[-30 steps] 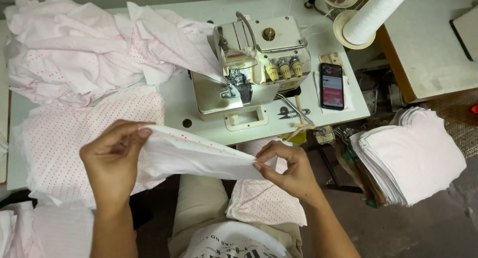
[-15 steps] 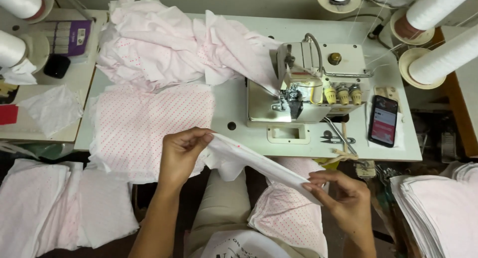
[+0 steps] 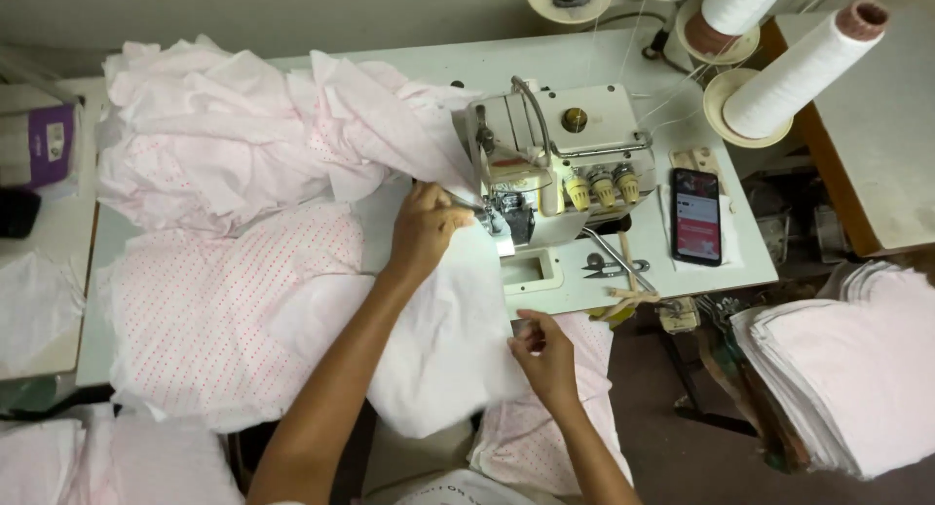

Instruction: Sewing small pieces of pink and white dotted fabric using an industrial overlock machine.

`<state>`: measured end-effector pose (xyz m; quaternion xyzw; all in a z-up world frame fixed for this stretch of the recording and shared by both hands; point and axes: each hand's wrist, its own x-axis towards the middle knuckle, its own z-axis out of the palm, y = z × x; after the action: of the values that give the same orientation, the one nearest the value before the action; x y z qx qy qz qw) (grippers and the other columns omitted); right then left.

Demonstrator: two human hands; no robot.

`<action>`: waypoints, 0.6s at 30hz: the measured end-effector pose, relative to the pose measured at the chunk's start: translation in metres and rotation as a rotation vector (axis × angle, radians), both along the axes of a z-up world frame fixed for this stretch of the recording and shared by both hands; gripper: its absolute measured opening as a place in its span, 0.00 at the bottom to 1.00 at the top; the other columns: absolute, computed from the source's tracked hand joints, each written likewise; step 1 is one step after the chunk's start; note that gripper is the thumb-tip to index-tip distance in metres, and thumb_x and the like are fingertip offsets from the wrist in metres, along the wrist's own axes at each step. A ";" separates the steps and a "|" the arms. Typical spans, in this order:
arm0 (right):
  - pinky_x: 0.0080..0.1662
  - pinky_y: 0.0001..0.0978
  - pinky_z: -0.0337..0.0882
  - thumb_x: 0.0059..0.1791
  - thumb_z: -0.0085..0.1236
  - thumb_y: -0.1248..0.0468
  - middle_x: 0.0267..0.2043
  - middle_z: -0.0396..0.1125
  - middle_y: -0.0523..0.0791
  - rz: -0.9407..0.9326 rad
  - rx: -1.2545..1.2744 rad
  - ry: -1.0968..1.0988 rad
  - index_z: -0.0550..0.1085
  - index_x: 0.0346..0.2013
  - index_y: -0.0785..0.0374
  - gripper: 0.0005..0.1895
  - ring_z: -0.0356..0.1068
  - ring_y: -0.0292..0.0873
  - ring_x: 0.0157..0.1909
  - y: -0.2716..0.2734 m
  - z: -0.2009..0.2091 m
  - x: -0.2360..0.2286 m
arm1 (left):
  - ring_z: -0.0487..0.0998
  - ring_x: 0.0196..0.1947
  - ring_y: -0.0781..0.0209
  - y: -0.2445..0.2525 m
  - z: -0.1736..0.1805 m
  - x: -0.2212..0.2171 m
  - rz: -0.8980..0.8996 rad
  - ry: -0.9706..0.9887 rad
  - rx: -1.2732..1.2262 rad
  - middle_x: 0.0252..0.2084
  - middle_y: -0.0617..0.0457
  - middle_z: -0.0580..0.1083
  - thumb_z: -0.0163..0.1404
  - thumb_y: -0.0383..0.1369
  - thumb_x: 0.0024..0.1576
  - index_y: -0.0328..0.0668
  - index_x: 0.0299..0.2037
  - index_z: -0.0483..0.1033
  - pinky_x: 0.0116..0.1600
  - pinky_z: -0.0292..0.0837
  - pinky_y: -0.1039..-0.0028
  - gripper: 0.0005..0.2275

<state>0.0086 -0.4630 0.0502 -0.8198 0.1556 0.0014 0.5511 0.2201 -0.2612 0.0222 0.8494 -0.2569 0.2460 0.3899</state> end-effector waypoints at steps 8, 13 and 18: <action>0.40 0.32 0.68 0.43 0.73 0.66 0.30 0.65 0.50 0.175 0.330 0.010 0.77 0.40 0.69 0.16 0.65 0.42 0.36 0.001 -0.045 0.081 | 0.80 0.45 0.50 -0.029 0.029 -0.074 0.121 -0.168 0.194 0.42 0.51 0.78 0.53 0.33 0.63 0.43 0.43 0.80 0.46 0.77 0.64 0.05; 0.35 0.27 0.70 0.44 0.72 0.64 0.24 0.73 0.43 0.108 0.538 0.091 0.82 0.30 0.62 0.06 0.67 0.34 0.28 -0.027 -0.095 0.071 | 0.80 0.51 0.48 -0.063 0.033 -0.096 -0.208 -0.249 -0.026 0.48 0.49 0.79 0.52 0.29 0.62 0.39 0.43 0.80 0.57 0.72 0.59 0.05; 0.39 0.27 0.72 0.47 0.69 0.64 0.23 0.73 0.44 0.026 0.522 0.001 0.84 0.34 0.64 0.06 0.68 0.32 0.30 -0.037 -0.106 0.059 | 0.79 0.54 0.49 -0.057 0.024 -0.088 -0.137 -0.272 0.064 0.52 0.48 0.78 0.50 0.28 0.64 0.40 0.49 0.78 0.59 0.70 0.59 0.07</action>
<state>0.0672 -0.4999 -0.0556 -0.6517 0.1396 0.0491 0.7439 0.1319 -0.3179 0.0459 0.8007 -0.3726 0.3233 0.3400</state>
